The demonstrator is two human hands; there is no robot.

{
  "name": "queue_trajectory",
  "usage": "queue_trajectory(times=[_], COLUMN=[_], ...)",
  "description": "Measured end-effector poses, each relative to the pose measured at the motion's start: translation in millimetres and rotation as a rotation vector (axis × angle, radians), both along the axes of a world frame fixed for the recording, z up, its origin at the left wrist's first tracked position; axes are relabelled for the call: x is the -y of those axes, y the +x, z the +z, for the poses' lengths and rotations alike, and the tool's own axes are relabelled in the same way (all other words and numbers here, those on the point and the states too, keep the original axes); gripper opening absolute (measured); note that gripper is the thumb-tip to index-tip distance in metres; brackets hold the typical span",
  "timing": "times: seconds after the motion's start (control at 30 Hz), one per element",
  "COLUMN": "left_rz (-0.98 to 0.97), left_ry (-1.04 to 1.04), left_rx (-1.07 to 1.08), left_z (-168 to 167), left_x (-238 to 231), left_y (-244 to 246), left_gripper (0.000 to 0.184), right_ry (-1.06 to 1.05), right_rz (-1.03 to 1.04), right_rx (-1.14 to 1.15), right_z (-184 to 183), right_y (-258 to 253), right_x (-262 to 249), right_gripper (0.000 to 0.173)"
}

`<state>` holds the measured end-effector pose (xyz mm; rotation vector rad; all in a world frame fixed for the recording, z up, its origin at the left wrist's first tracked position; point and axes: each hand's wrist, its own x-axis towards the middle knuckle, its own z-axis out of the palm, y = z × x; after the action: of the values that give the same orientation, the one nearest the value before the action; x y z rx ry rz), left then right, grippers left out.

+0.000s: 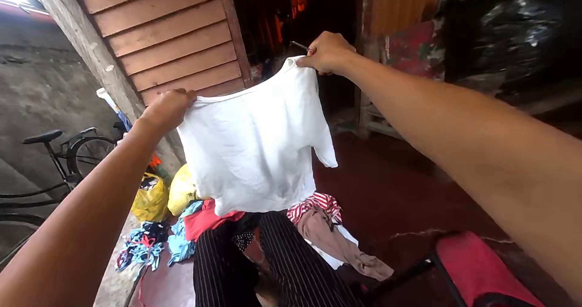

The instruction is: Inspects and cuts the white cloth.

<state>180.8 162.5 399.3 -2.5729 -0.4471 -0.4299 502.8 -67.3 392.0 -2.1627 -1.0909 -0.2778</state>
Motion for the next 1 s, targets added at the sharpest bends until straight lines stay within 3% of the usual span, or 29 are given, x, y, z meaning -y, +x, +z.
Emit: queue_trajectory(times=[0.23, 0.63, 0.87, 1.0], left_rz=[-0.168, -0.22, -0.409, -0.49], left_ry=[-0.07, -0.131, -0.162, -0.242], left_rx=[-0.098, -0.144, -0.03, 0.027], left_z=[-34.6, -63.3, -67.1, -66.9], left_x=[-8.9, 9.8, 79.5, 144.1], left_y=[2.1, 28.1, 41.0, 42.1], left_gripper=[0.028, 0.031, 0.029, 0.031], right_ry=[0.029, -0.025, 0.069, 0.303], right_rz=[-0.008, -0.119, -0.197, -0.152], right_rx=[0.046, 0.116, 0.012, -0.277], right_z=[5.6, 11.6, 6.3, 8.9], right_y=[6.5, 12.3, 43.3, 65.0], right_x=[2.7, 11.7, 34.2, 34.4], right_gripper=[0.046, 0.043, 0.042, 0.04])
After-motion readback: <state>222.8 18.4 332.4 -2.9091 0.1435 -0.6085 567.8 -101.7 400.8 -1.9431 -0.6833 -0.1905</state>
